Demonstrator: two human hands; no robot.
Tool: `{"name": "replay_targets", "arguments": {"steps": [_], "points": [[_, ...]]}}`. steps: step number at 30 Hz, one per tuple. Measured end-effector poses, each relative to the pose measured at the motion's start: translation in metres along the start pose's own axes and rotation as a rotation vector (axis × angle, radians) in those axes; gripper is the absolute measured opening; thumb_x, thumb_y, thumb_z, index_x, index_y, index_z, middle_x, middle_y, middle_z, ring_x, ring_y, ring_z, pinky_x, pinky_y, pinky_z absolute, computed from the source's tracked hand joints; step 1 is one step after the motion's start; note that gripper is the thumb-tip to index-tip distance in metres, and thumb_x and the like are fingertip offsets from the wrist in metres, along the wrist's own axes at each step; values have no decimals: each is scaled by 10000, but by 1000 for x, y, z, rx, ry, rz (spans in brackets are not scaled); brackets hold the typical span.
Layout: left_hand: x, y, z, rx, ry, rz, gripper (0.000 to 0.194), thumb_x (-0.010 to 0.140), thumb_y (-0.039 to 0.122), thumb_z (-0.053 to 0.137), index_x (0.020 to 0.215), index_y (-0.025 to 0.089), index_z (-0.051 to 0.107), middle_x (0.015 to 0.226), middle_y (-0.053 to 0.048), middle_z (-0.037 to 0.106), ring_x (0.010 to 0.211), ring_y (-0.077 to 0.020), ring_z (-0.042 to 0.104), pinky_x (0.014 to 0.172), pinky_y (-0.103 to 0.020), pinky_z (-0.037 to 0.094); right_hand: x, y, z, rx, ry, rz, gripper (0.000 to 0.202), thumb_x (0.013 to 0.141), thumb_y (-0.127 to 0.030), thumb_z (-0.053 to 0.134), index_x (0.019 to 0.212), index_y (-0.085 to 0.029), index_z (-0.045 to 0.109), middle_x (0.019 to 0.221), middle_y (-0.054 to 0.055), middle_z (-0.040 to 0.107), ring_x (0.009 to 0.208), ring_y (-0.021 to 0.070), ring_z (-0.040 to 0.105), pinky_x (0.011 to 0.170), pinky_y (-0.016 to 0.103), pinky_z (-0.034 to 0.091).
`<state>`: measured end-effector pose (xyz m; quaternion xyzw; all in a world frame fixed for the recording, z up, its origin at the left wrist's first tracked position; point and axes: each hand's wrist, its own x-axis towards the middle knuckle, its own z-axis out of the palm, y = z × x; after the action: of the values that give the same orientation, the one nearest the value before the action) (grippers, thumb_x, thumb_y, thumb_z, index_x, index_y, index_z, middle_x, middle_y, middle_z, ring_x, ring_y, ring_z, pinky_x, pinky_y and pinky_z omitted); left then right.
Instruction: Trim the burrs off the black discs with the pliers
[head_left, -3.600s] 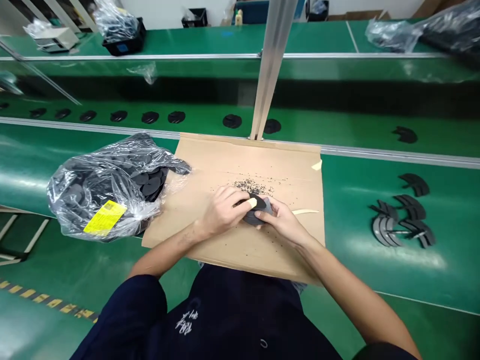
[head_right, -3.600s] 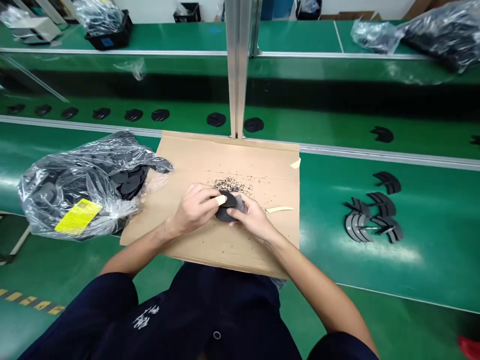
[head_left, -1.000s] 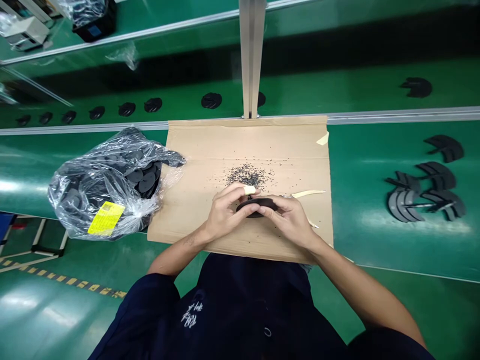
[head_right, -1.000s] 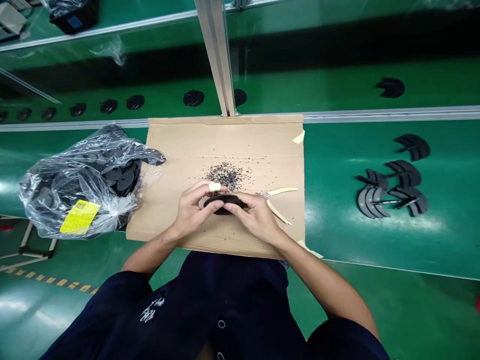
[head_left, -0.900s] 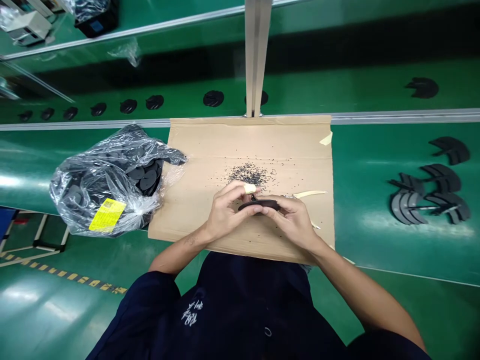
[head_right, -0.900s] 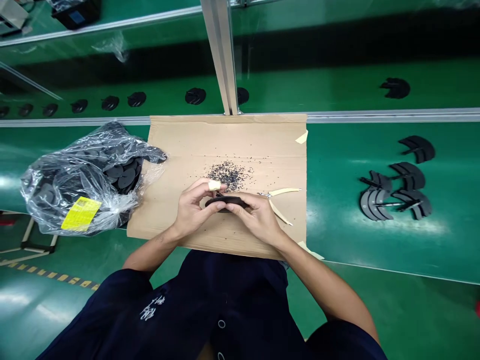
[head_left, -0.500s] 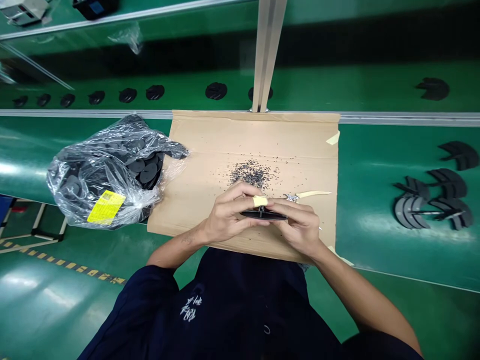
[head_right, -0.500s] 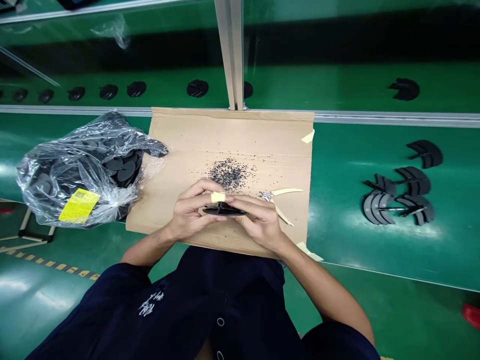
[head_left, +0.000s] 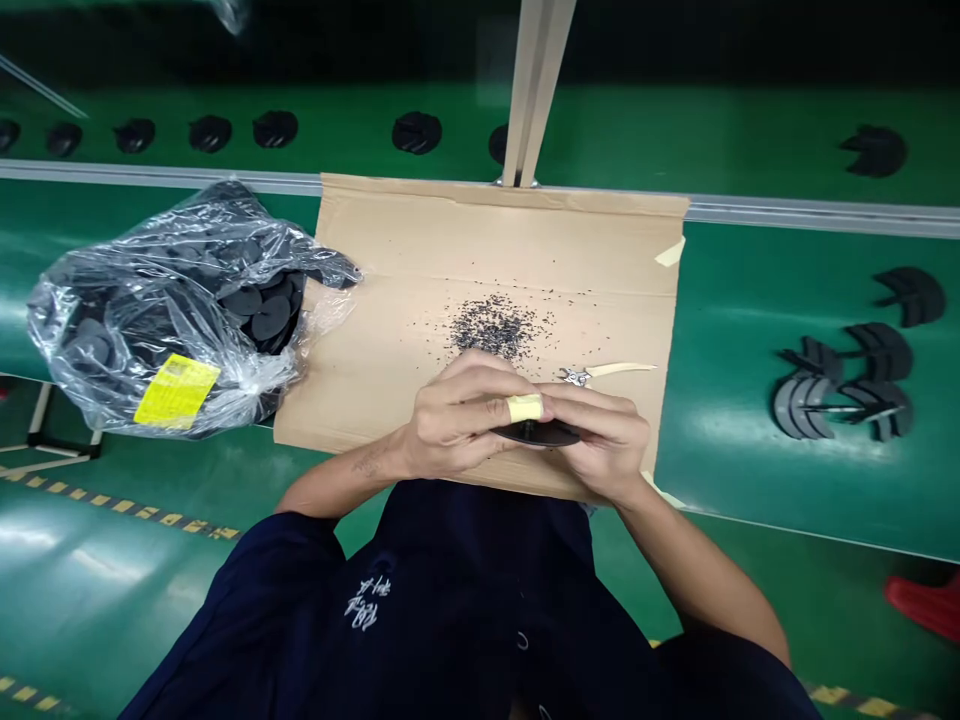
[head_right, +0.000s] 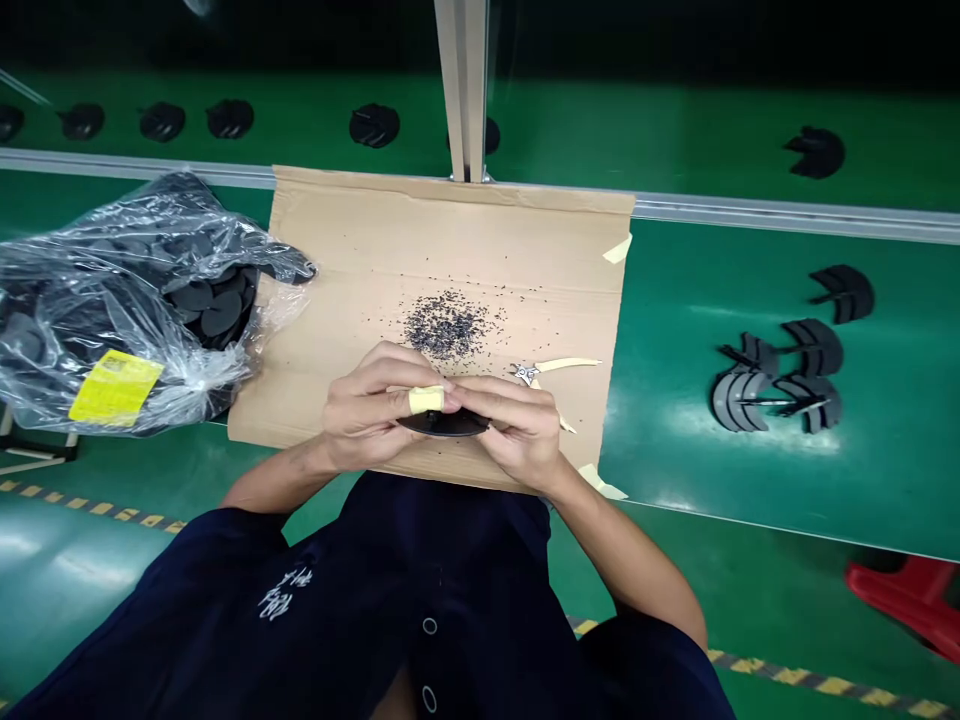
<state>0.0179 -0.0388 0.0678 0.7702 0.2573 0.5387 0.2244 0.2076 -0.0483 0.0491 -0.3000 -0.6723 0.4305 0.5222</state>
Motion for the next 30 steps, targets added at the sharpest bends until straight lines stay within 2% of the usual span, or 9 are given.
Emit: {"name": "replay_targets", "arguments": {"steps": [2,4,7,9,14,20,23,27,30], "points": [[1,-1,-1,-18,-28,-25,264,890,340,764,1129,238,719,936,-38,727,906,-167,654,798,-329,554,-2,3,1,50,12,80,169,879,-303,768,1038,-293,825,1014,55,809,866,192,781,821,313,654],[3,-2,-5,-112,-126,-102,351,876,461,748,1139,231,714,941,-48,710,916,-174,643,815,-335,547,-4,6,1,110,-1,206,197,818,-438,812,891,-257,836,894,57,807,750,189,764,768,317,651],[10,-4,-12,-369,-347,-257,547,970,645,467,1168,203,722,1048,-111,692,1001,-194,638,859,-345,546,-5,7,0,190,-48,379,350,740,-572,830,752,-223,806,766,50,780,640,182,720,670,307,624],[14,-7,-14,-511,-437,-339,637,1012,648,317,1142,195,746,1093,-136,696,1046,-201,646,895,-349,548,-5,6,-1,233,-79,447,407,725,-619,820,743,-213,794,714,47,757,630,187,704,651,307,609],[10,-13,-9,-534,-322,-382,239,949,424,674,948,215,790,873,-70,742,868,-170,674,812,-326,569,-5,8,-2,262,-149,516,494,696,-682,809,687,-193,739,691,41,729,673,182,695,653,284,581],[1,-9,0,-280,-108,-186,102,930,295,716,949,209,767,833,-49,739,837,-161,653,782,-327,566,-11,14,0,151,-154,528,565,749,-736,731,841,-180,765,654,4,688,523,107,560,503,221,470],[-7,-10,-3,-177,-101,-267,133,961,257,668,1050,206,754,962,-62,746,928,-161,677,843,-316,571,-5,17,-11,-5,-137,400,484,861,-655,678,1006,-206,781,772,26,739,631,136,634,600,249,530],[-22,-22,-10,14,-120,-560,294,994,282,600,1273,232,678,1200,-83,691,1057,-172,668,930,-321,565,22,35,-51,-564,7,155,333,1020,-341,513,1256,-228,720,1207,105,737,1108,223,676,991,397,539],[-29,-29,-13,50,-241,-585,273,992,304,593,1242,247,687,1202,-69,688,1067,-191,678,942,-333,571,43,54,-92,-992,-20,250,475,1000,-130,353,1376,-145,643,1394,191,631,1311,292,559,1102,524,453]]}}
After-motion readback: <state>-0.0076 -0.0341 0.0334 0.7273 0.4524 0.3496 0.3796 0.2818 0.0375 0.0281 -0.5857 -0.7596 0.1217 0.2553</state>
